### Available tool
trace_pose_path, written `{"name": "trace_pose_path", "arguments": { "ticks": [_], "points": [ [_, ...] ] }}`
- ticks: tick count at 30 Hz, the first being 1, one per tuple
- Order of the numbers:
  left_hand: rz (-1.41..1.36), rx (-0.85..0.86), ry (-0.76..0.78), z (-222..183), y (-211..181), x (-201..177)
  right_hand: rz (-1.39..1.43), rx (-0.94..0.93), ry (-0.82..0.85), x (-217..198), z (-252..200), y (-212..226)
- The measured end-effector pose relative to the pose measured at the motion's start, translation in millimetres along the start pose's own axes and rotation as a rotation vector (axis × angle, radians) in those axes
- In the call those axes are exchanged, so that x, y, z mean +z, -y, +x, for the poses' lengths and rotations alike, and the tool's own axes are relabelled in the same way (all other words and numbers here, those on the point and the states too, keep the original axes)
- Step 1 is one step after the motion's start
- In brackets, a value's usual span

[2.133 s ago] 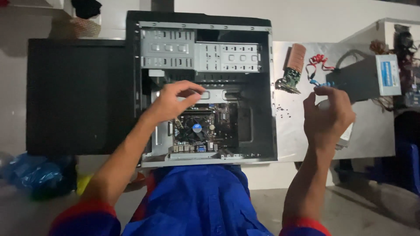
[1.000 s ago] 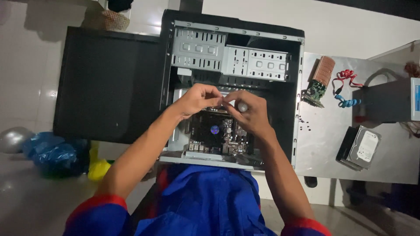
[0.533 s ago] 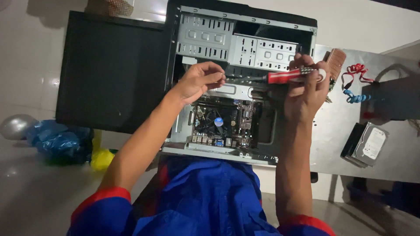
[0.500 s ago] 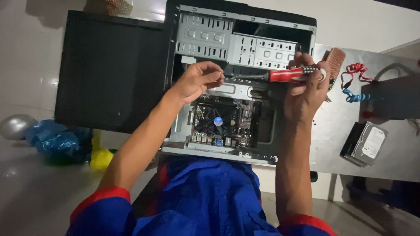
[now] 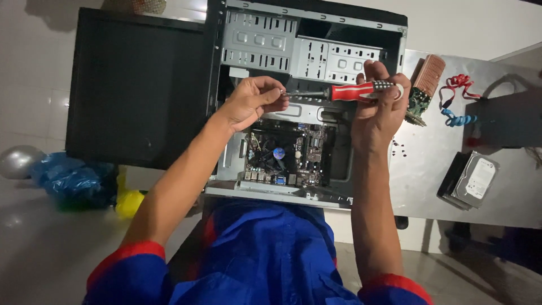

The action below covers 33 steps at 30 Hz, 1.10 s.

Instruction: Securing a motherboard into a computer case by manually placing and tightening screws with a screwdriver.

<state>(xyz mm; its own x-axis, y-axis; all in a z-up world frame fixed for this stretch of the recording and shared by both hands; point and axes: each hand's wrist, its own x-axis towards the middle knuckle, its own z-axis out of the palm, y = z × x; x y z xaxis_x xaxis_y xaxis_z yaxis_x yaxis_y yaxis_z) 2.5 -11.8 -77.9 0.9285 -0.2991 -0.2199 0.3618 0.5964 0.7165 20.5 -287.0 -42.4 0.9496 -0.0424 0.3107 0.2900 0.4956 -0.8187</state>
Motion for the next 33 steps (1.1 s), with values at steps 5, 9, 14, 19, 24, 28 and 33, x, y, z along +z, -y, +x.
{"name": "trace_pose_path", "arguments": {
  "ticks": [5,9,14,19,24,28,33],
  "points": [
    [-0.01,0.013,0.001,-6,-12,10,-0.017,0.004,-0.008,3,0,-2],
    [0.0,0.058,-0.038,-4,-7,5,-0.019,-0.003,-0.007,7,-2,0],
    [0.0,0.078,-0.093,-1,-6,0,-0.069,-0.012,0.017,13,-5,1],
    [0.012,0.089,-0.065,-10,-23,15,-0.023,0.024,0.003,23,-9,12],
    [0.0,0.062,-0.07,-10,-24,18,0.002,0.095,-0.039,18,-11,9],
    [0.114,0.054,-0.149,-9,-22,17,-0.056,0.036,0.003,28,-9,18],
    [0.108,0.167,-0.182,-5,-19,11,-0.28,0.074,0.06,40,-12,29]
  ]
}}
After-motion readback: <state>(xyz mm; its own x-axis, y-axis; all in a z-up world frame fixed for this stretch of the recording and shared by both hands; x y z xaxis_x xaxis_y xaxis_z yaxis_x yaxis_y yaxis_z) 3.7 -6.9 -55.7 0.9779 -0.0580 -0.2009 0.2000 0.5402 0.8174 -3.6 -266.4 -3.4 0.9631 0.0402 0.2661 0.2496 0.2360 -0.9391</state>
